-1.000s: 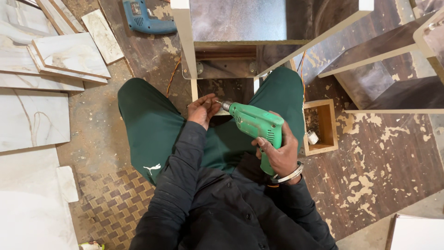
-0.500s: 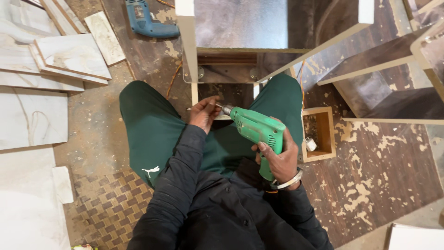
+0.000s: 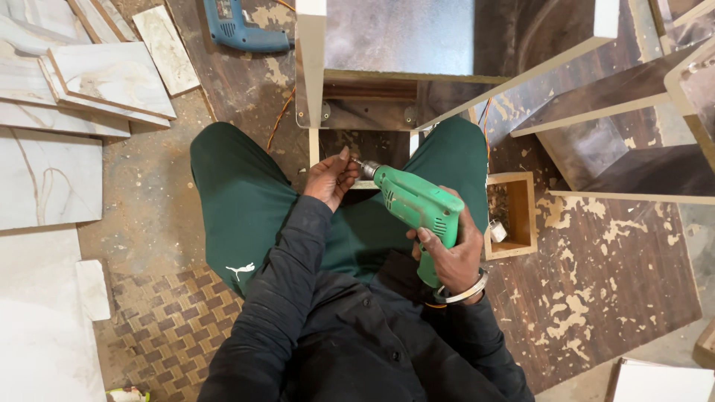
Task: The person assembles a small wooden cabinet by placing a back panel into the frame and securing it with screws using a green power drill. They repeatedly pick screws from a small box and drive them into pre-drilled holes along the back edge of the cabinet.
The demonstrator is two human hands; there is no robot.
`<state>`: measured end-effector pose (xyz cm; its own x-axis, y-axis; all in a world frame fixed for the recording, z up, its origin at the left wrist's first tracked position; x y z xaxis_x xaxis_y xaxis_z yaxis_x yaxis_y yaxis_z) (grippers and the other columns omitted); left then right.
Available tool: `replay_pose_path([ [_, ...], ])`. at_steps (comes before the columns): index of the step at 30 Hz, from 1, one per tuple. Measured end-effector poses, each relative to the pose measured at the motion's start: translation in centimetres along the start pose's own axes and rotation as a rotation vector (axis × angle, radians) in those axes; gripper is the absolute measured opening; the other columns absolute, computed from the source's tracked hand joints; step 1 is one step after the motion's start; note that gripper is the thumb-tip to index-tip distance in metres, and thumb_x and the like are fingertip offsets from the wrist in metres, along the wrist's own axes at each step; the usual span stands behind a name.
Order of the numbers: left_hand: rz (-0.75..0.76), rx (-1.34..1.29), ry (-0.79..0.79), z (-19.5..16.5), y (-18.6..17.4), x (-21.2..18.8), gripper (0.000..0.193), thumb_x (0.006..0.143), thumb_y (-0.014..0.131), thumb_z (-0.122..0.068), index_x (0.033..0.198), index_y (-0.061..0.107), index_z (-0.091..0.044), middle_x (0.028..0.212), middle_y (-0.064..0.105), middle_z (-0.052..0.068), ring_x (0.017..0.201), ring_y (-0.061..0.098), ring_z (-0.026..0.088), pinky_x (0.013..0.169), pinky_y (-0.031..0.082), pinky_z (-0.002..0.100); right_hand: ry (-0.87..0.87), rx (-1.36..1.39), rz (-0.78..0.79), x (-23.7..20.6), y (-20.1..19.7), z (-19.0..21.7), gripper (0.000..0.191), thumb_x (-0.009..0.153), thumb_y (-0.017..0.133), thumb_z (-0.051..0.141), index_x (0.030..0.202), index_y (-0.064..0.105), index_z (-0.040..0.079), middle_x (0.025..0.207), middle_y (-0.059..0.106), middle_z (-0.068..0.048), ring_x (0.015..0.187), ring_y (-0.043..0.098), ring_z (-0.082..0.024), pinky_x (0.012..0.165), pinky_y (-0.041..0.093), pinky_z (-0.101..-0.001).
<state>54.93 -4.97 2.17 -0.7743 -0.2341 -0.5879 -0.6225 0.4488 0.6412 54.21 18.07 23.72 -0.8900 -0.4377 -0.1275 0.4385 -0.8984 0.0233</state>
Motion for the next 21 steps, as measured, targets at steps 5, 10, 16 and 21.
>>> replay_pose_path([
  [5, 0.014, -0.022, -0.046, -0.3, -0.3, 0.5, 0.028, 0.092, 0.08, -0.03, 0.093, 0.072, -0.003, 0.076, 0.072, 0.005, 0.065, 0.069, 0.013, 0.056, 0.055, 0.023, -0.006, -0.032, 0.02, 0.1, -0.2, -0.2, 0.068, 0.091, 0.076, 0.014, 0.148, 0.043, -0.006, 0.115, 0.071, -0.019, 0.083, 0.074, -0.021, 0.056, 0.06, -0.0293],
  [10, 0.227, -0.135, 0.0, -2.1, -1.3, 0.7, 0.027, 0.094, 0.079, -0.029, 0.098, 0.071, -0.004, 0.076, 0.071, 0.005, 0.062, 0.065, 0.013, 0.056, 0.052, 0.023, -0.072, 0.043, 0.085, 0.4, -0.2, 0.4, 0.075, 0.092, 0.076, 0.021, 0.151, 0.039, -0.005, 0.12, 0.071, -0.02, 0.087, 0.075, -0.022, 0.06, 0.062, -0.0301],
  [16, 0.059, -0.058, 0.082, -0.2, -1.4, 0.6, 0.028, 0.096, 0.076, -0.029, 0.101, 0.073, -0.001, 0.074, 0.067, 0.002, 0.061, 0.062, 0.01, 0.053, 0.048, 0.023, -0.192, -0.287, 0.089, -0.4, 0.3, 1.4, 0.072, 0.09, 0.077, 0.009, 0.151, 0.041, -0.005, 0.124, 0.067, -0.02, 0.1, 0.069, -0.021, 0.083, 0.058, -0.0312],
  [21, 0.042, -0.208, 0.081, 1.6, -2.7, 1.9, 0.027, 0.103, 0.068, -0.028, 0.096, 0.07, -0.002, 0.076, 0.067, 0.006, 0.066, 0.062, 0.015, 0.059, 0.051, 0.027, 0.007, -0.161, -0.008, -1.2, 0.9, 0.3, 0.075, 0.085, 0.079, 0.003, 0.152, 0.047, -0.003, 0.111, 0.071, -0.012, 0.078, 0.066, -0.01, 0.07, 0.057, -0.0252],
])
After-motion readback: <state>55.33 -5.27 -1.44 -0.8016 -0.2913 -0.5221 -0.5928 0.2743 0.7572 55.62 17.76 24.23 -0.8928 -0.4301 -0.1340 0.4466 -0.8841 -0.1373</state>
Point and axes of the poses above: each hand's wrist, its own x-axis towards the middle knuckle, its own y-axis out of the palm, z = x × y, the point moved 1 cm from there along x, towards the middle knuckle
